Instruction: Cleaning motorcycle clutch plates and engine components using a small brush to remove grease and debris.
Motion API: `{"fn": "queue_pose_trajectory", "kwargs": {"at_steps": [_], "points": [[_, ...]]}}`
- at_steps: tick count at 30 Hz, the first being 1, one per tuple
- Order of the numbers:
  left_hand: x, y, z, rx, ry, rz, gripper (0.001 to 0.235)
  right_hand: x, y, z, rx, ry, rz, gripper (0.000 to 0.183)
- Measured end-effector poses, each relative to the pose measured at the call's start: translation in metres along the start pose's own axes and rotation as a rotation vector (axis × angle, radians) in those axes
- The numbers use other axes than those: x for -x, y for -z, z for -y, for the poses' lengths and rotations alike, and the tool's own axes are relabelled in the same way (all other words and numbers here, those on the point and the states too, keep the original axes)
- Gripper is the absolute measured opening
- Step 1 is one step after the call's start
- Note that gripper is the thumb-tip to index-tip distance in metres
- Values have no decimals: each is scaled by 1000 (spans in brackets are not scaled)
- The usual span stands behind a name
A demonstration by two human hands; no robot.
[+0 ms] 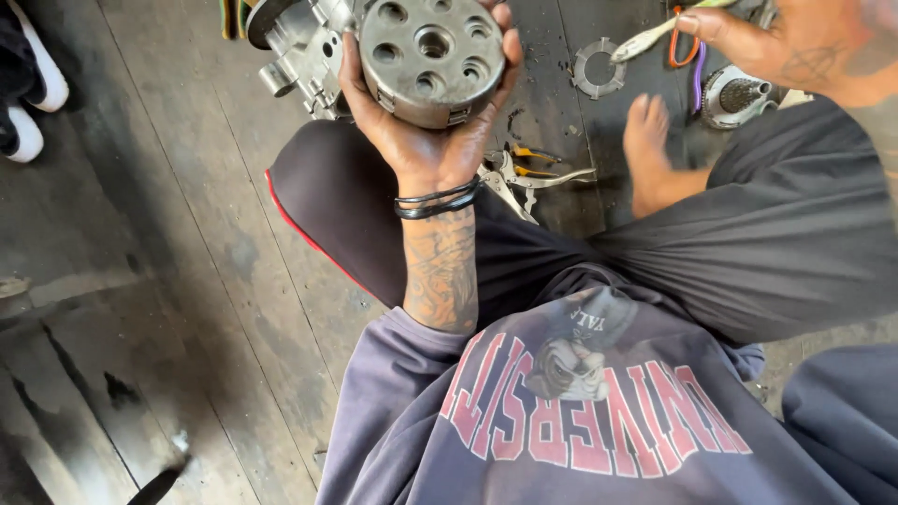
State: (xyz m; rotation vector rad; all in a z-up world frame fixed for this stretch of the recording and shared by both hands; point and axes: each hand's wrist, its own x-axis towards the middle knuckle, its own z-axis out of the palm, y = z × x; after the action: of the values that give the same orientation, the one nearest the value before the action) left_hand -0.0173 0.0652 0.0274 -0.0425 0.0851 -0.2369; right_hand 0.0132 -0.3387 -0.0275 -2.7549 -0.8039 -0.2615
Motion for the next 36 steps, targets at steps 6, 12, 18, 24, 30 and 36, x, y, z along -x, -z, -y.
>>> {"fn": "queue_pose_trajectory", "kwargs": {"at_steps": [6, 12, 18, 24, 30, 36], "points": [[0, 14, 22, 47, -18, 120, 85, -51, 1, 43, -330, 17, -236, 21], [1, 27, 53, 49, -56, 99, 89, -90, 11, 71, -644, 130, -245, 14], [7, 46, 82, 59, -12, 105, 92, -60, -11, 95, -738, 42, -449, 20], [40, 78, 80, -161, -132, -135, 110, -59, -16, 145, -752, 465, -425, 22], [84, 105, 88, -169, -218, -170, 101, -69, -51, 112, -635, 262, -222, 24], [76, 121, 80, -175, -239, -154, 102, -50, -46, 128, -758, 268, -139, 27]]}}
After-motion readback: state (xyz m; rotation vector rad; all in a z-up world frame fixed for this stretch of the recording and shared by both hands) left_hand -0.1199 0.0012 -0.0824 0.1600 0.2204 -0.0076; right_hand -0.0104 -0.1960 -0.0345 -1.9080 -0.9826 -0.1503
